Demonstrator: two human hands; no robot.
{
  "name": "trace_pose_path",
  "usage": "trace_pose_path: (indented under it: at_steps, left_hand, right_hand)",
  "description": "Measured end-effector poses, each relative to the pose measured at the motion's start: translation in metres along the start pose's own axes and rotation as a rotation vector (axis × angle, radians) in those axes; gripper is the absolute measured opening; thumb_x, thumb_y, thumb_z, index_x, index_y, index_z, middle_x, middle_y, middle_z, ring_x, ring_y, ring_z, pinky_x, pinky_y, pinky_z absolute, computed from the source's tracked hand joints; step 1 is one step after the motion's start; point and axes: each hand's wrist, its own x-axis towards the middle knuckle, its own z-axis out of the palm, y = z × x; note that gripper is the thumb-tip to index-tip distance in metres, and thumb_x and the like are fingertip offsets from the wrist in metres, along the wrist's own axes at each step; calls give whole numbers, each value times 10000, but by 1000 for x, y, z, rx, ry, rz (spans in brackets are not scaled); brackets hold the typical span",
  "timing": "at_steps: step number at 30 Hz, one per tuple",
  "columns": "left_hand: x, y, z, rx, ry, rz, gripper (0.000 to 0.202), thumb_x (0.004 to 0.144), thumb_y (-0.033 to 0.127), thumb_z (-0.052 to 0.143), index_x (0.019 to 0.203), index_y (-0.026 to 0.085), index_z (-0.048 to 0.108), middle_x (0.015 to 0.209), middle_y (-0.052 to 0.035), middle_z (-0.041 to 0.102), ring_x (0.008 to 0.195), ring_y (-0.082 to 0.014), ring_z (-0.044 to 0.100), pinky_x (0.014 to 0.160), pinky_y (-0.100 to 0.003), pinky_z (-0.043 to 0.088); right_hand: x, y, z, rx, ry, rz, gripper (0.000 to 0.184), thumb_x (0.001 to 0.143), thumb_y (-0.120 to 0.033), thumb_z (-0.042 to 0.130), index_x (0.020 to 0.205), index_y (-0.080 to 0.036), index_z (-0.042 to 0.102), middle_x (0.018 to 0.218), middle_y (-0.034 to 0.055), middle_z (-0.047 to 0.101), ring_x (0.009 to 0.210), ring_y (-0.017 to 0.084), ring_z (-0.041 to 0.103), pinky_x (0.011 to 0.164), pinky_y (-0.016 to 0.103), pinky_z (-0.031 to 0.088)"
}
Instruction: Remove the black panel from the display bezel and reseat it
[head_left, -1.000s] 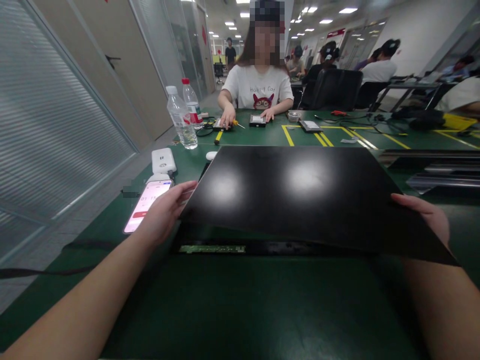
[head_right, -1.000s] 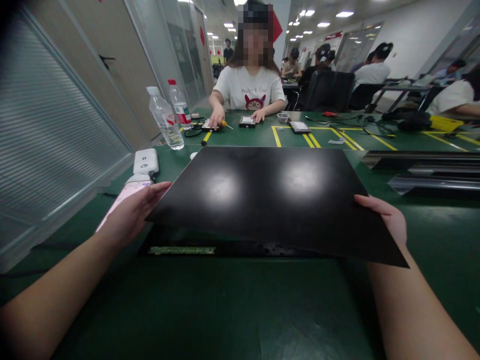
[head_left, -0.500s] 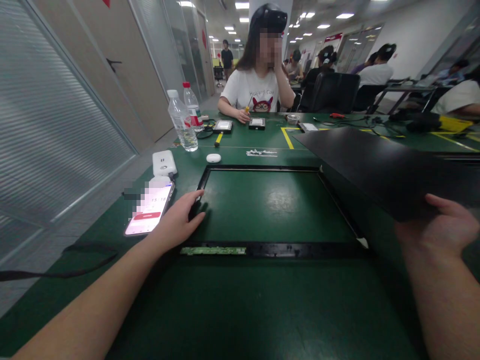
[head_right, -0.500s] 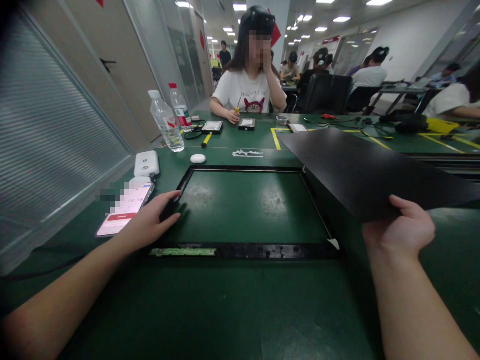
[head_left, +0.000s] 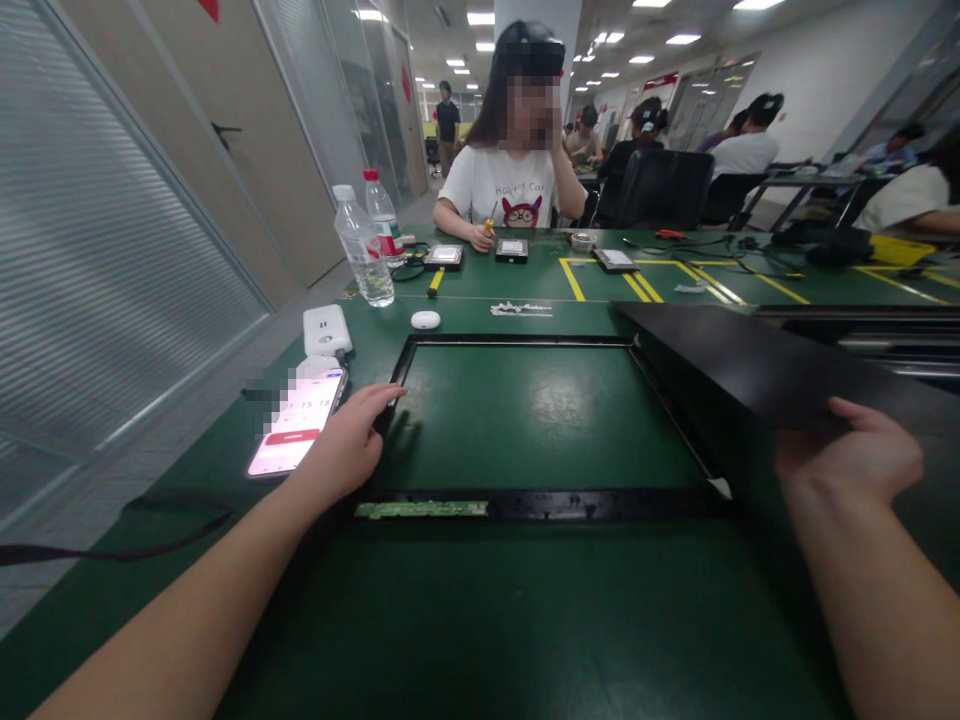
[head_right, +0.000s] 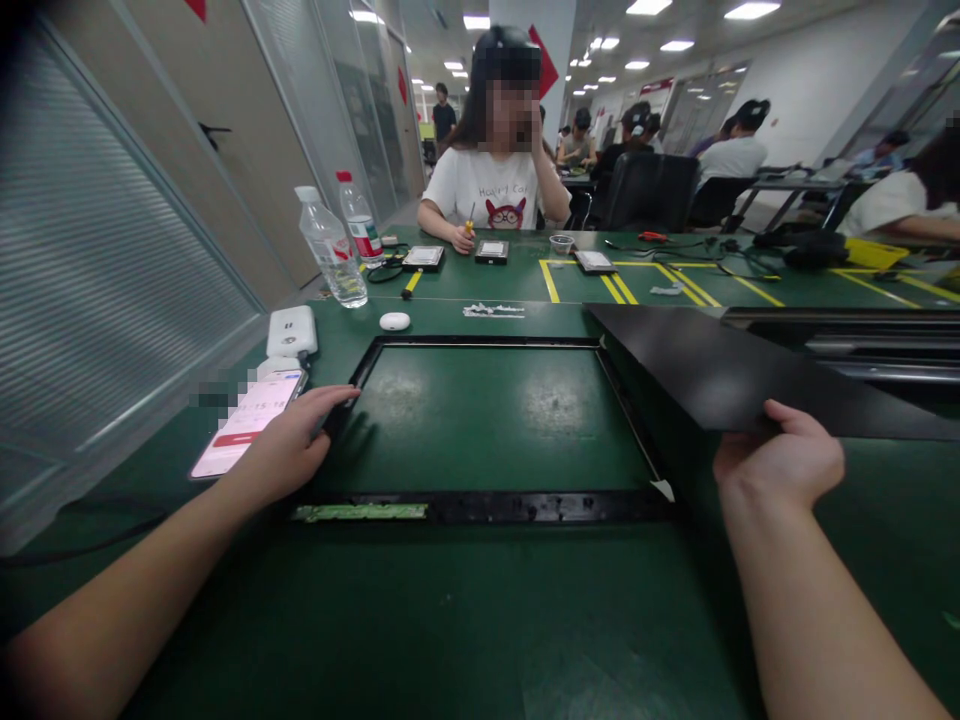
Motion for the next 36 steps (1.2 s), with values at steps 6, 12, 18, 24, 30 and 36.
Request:
trace_pose_path:
  at_steps: [6,12,18,24,30,36]
  left_hand:
    - [0,0,0,-36,5,-1,717,758,178,514,1452,153,693,1610,-179,622,1503,-406,571,1309,-622,410]
    - [1,5,1,-75,-27,6,557,905,303,506,1408,167,704,1558,-195,654,1462,-415,603,1272,-656,440]
    - [0,3,6,-66,-52,26,511,965,415,528,1392,199,708,1546,-186,659,1457,-414,605,1259,-652,447]
    - [-1,-10,16,-57,-12,50,542,980,479,518,1401,206,724,1539,-182,663,1447,-418,606,1244,-646,463]
    - [-2,-13,18,-66,-15,56,552,984,511,519,1403,224,738,1541,-170,666,1445,-421,602,1245,-652,459]
    - [-2,-12,18,-64,-31,38,550,985,526,515,1397,245,747,1551,-152,667,1440,-412,603,1240,-652,462]
  right_hand:
    - [0,3,-3,-15,-14,84,206,732,21,517,751,-177,572,884,9,632,696,105,638,504,179,574]
    - [9,7,-5,-41,20,164,275,719,46,503,838,-191,576,1012,10,708,807,120,700,578,214,621]
    - [12,17,-7,-33,39,218,210,777,-33,518,881,-206,577,1106,11,736,863,124,721,609,235,618]
    - [24,27,-13,-42,27,231,258,719,-44,558,909,-216,590,1069,12,750,903,156,717,685,290,655]
    - [32,29,-13,-55,26,245,234,735,-24,534,872,-205,587,1064,14,751,887,142,709,722,289,653]
    - [34,31,-12,-55,40,234,266,717,-35,551,907,-213,602,1023,16,747,886,163,715,688,293,659]
